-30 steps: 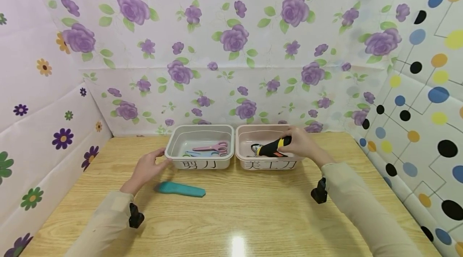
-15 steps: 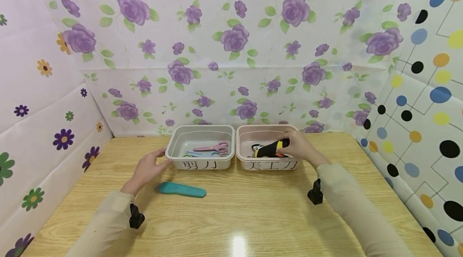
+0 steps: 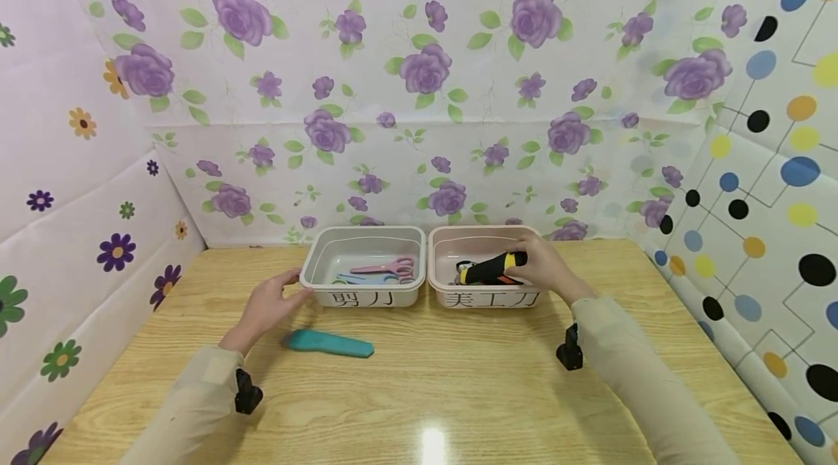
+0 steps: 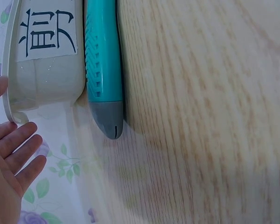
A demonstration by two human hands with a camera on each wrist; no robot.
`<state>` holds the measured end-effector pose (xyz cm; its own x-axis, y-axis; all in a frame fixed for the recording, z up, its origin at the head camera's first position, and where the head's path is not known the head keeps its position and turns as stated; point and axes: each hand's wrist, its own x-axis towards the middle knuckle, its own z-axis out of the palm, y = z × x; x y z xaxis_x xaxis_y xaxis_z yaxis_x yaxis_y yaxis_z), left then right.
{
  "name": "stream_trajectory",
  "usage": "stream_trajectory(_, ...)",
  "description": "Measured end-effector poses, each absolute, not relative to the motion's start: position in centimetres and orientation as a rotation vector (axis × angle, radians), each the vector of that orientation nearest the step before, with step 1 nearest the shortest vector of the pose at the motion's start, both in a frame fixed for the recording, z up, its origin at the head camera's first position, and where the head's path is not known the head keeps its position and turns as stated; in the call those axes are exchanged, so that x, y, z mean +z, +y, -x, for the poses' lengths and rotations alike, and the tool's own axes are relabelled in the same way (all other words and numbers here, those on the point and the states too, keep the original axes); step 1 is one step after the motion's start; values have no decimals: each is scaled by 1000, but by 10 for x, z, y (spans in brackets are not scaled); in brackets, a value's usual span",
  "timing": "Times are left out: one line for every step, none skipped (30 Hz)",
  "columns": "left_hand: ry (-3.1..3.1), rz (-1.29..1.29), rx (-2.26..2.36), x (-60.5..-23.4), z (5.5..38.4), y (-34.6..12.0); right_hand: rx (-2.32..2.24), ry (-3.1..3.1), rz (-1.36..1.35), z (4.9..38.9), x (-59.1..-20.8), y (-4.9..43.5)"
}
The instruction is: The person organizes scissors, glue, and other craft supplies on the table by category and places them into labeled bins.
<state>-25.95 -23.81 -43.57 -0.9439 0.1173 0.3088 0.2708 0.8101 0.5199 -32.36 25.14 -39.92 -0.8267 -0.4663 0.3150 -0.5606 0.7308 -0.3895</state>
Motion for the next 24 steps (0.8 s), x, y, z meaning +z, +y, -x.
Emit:
stream_trajectory(-2732,301,-845,-435,259,-238,695,-2738,-815,324,-400,252)
stream_trajectory(-2731,302,-849,-435,259,-238,690,-2745,-805,324,-400,252)
stream_trajectory(-2730,304,-850,-435,259,-238,684,-2751,-798,324,-400,253)
stream_trajectory(-2728,303,-855,-435,259,-238,685,-2759,-792,324,-401,253)
stream_trajectory(-2727,302,-859,-435,259,-238,684,-2764,-789,324,-401,253)
stream_trajectory(-2726,299,-858,-435,259,-238,681,-2767,-783,324,-402,254)
stream_trajectory(-2725,298,-859,-435,259,-238,677,-2768,-781,324,-403,254)
stream_trajectory(-2724,296,-861,-435,259,-238,684,-2769,-778,324,-403,254)
stream_trajectory(-2723,299,-858,-435,259,-238,691,-2769,-778,324,-404,254)
stream_trajectory(-2721,296,-860,-435,259,-238,689,-2764,-780,325,-405,254)
stream_trajectory(-2721,298,-857,-435,259,-238,695,-2763,-778,325,-405,254)
stream_trajectory(-2722,295,-856,-435,259,-238,701,-2763,-778,325,-406,254)
stream_trajectory(-2723,298,-855,-435,259,-238,709,-2760,-781,325,-407,255)
stream_trajectory(-2726,294,-856,-435,259,-238,711,-2758,-787,325,-408,254)
stream_trajectory(-2728,292,-857,-436,259,-238,709,-2754,-790,326,-408,254)
stream_trajectory(-2730,285,-859,-436,259,-238,709,-2751,-795,326,-409,255)
stream_trajectory(-2733,283,-859,-436,259,-238,718,-2752,-797,326,-410,255)
stream_trajectory(-2734,280,-858,-436,259,-237,718,-2748,-802,326,-410,255)
stream_trajectory(-2735,285,-855,-436,259,-237,719,-2745,-805,327,-411,255)
stream_trajectory(-2736,285,-852,-436,259,-238,723,-2746,-805,327,-411,255)
stream_trajectory(-2737,285,-851,-436,259,-237,728,-2748,-802,327,-411,255)
stream_trajectory(-2737,285,-850,-435,259,-237,731,-2746,-800,328,-412,256)
stream_trajectory(-2739,285,-852,-435,259,-237,734,-2748,-798,328,-412,256)
stream_trajectory(-2742,288,-851,-435,259,-237,727,-2749,-792,328,-413,256)
